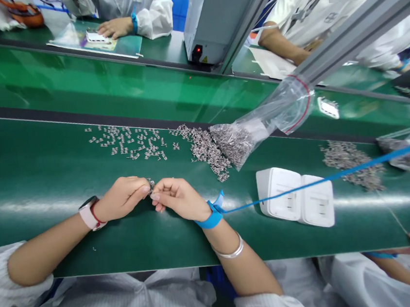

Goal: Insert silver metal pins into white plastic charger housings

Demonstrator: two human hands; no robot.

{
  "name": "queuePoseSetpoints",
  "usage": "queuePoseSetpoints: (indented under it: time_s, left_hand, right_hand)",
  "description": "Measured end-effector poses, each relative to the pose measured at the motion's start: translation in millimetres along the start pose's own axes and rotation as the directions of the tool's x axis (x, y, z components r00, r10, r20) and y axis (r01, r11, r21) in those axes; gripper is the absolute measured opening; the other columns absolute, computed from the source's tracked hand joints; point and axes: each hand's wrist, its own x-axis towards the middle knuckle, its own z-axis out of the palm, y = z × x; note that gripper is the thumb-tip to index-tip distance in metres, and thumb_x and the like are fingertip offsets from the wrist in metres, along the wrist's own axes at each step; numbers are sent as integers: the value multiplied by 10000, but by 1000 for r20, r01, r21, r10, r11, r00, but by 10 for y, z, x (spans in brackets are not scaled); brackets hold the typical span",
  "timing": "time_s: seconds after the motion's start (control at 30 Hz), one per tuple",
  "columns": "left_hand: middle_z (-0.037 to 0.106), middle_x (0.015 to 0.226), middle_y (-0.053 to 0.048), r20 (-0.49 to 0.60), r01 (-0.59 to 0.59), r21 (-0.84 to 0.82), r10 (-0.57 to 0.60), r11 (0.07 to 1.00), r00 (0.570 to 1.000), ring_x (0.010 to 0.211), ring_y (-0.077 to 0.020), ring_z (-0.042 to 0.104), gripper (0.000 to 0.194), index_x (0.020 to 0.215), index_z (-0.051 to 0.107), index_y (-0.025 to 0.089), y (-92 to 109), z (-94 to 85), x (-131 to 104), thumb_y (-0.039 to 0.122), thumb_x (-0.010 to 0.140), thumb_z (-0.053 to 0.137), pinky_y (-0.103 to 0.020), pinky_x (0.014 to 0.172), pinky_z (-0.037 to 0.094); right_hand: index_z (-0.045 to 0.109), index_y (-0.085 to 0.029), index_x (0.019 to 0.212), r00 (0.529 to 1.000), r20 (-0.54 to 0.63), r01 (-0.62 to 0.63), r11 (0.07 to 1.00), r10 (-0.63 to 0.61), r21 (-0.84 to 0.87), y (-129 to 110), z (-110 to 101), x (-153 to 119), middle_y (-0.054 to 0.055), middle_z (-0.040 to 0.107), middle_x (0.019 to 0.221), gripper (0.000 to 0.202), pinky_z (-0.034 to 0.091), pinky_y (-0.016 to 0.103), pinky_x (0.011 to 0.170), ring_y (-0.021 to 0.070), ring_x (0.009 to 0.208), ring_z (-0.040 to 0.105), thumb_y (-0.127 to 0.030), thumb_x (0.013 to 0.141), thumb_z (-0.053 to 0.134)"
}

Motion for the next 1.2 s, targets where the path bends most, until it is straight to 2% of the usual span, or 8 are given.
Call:
queuePoseSetpoints:
  time_s: [0.2, 0.37, 0.47, 0.6, 0.73, 0.87, 1.03, 1.2]
  left_hand:
    - [388, 525, 42, 312, 277, -378, -161, 883, 936, 473, -70, 352, 396, 617, 421, 154, -13, -70, 74, 370, 918, 283, -204, 495, 294]
    - [265, 490, 76, 597, 618, -605, -227, 503, 770, 404, -53, 250, 427, 604, 351, 171, -5, -41, 86, 505, 869, 333, -192, 404, 227]
    - [259, 498, 76, 619, 650, -645, -225, 402, 753, 400, -50, 263, 424, 599, 347, 170, -6, -16, 80, 502, 862, 353, -187, 405, 232]
    - [407, 548, 40, 427, 570, -550, -381, 610, 820, 459, -64, 372, 403, 664, 493, 143, -74, -23, 72, 451, 881, 348, -185, 452, 306]
    - [549, 638, 11, 131, 485, -355, -471, 800, 872, 551, -81, 472, 298, 762, 593, 135, -227, -31, 103, 390, 844, 462, -184, 518, 359]
    - [611, 658, 12, 4, 421, -135, -424, 897, 906, 547, -87, 509, 168, 805, 625, 149, -390, 24, 195, 281, 807, 521, -187, 534, 383]
    - [660, 834, -21, -42, 275, 100, -272, 956, 961, 679, -119, 585, 175, 907, 622, 154, -520, 75, 258, 164, 805, 481, -226, 660, 452]
    - [636, 940, -44, -35, 210, 119, -207, 970, 978, 707, -114, 591, 197, 909, 609, 145, -555, 74, 235, 98, 789, 461, -227, 681, 477]
  right_hand:
    - [569, -145, 732, 995, -3, 93, 908, -103, -409, -90, -51, -86, -10, 579, 601, 160, 487, 211, 539, 90, 551, 577, -297, 782, 584]
    - [566, -152, 743, 976, -26, 155, 767, -218, -623, -140, -68, -129, 4, 582, 622, 136, 468, 205, 543, 99, 576, 578, -256, 819, 522]
    - [559, -159, 750, 958, -77, 174, 771, -277, -613, -153, -108, -140, 1, 584, 637, 132, 466, 206, 548, 101, 579, 584, -266, 820, 524]
    - [582, -162, 793, 924, -186, 137, 742, -335, -656, -99, -237, -77, 10, 603, 656, 141, 457, 229, 558, 117, 588, 582, -289, 817, 523]
    - [595, -167, 740, 817, -242, 95, 535, -524, -840, 17, -478, 104, 41, 626, 737, 151, 447, 289, 655, 156, 695, 573, -266, 813, 507]
    - [596, -171, 702, 740, -188, 52, 334, -646, -941, 102, -672, 318, 63, 638, 829, 131, 393, 377, 824, 198, 841, 561, -229, 794, 523]
    - [621, -158, 840, 668, -219, -13, 284, -711, -959, 89, -745, 381, 85, 633, 927, 120, 376, 382, 854, 217, 930, 539, -204, 801, 517]
    - [612, -175, 755, 753, -156, 30, 271, -639, -962, -27, -686, 171, 45, 642, 775, 99, 395, 345, 781, 191, 794, 543, -227, 802, 543]
